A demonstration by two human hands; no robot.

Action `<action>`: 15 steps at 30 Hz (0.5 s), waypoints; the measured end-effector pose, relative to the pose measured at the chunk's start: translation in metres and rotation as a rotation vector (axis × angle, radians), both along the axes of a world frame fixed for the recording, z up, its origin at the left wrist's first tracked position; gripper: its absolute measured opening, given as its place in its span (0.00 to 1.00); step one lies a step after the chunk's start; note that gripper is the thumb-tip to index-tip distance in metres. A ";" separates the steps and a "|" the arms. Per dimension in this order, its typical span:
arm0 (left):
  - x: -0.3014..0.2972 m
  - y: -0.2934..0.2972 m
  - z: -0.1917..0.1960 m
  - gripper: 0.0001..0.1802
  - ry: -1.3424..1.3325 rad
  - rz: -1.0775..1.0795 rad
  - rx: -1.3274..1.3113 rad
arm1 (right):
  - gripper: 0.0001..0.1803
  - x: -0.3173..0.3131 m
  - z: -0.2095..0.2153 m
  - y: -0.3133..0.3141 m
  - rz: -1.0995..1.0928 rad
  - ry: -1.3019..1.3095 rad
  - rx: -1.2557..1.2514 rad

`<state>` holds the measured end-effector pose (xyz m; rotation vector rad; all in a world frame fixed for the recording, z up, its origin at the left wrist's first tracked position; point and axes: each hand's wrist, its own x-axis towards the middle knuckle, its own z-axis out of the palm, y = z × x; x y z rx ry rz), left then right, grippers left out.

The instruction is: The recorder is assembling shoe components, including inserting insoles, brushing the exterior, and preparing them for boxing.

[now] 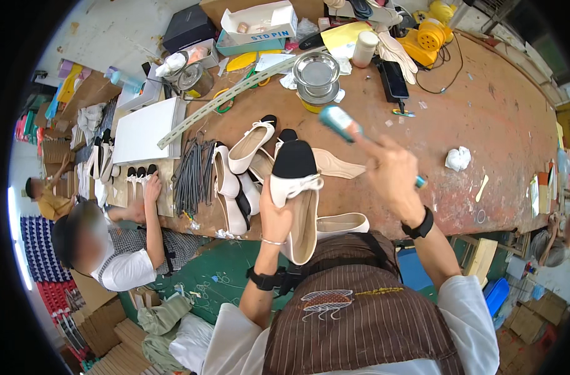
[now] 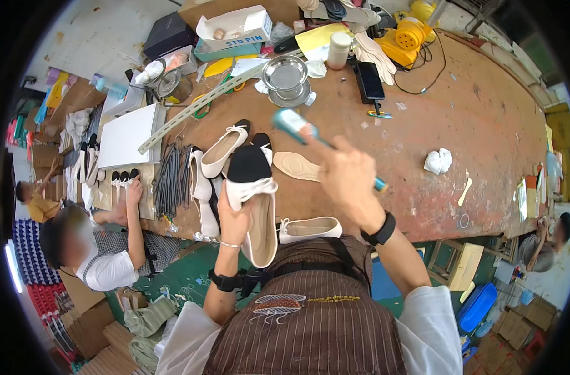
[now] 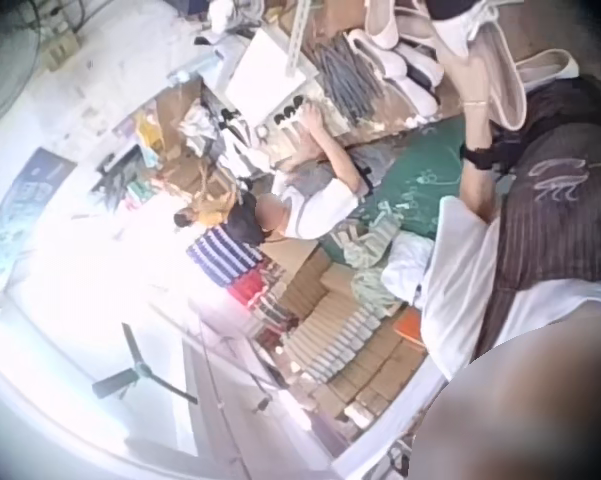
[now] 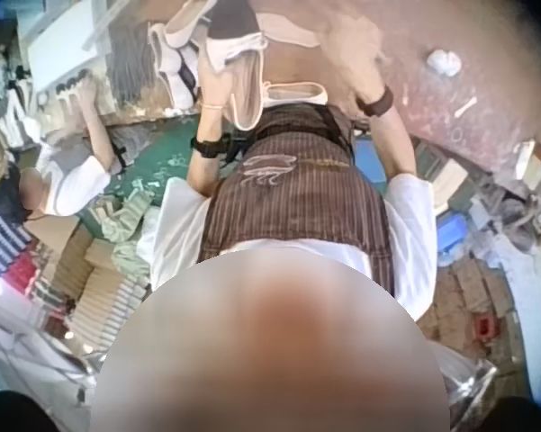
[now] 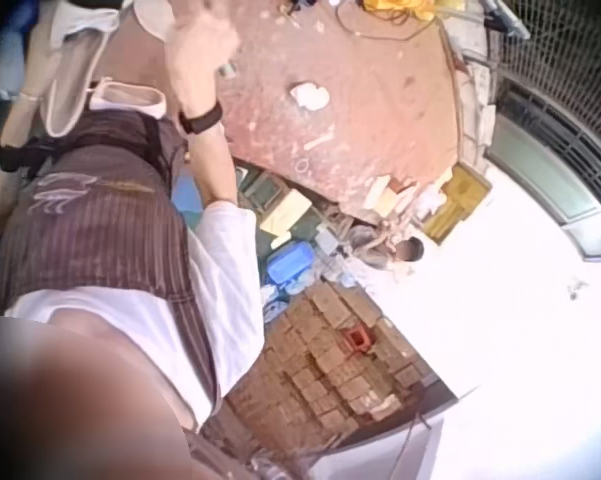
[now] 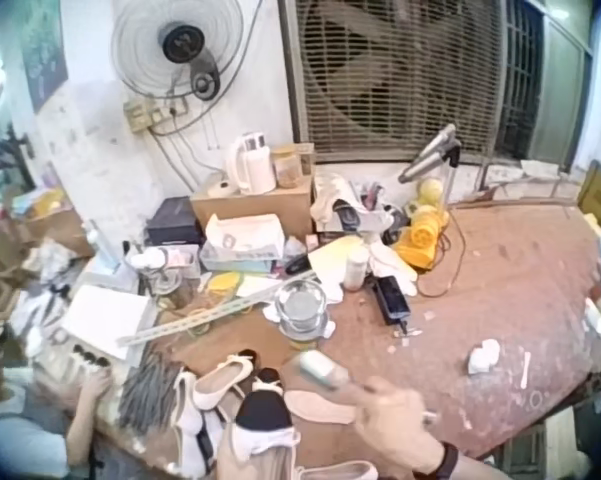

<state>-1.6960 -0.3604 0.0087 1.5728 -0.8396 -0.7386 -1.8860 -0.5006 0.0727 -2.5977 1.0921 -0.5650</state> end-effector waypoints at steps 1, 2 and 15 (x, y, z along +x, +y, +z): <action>-0.001 0.003 -0.003 0.22 -0.011 0.017 0.039 | 0.33 0.001 0.001 -0.008 -0.180 0.063 0.043; 0.001 0.005 -0.011 0.22 -0.013 0.023 0.042 | 0.33 0.002 0.002 -0.006 -0.174 0.061 0.045; 0.028 0.045 -0.050 0.28 0.794 -0.230 0.248 | 0.22 0.001 -0.058 -0.049 -0.087 0.136 0.248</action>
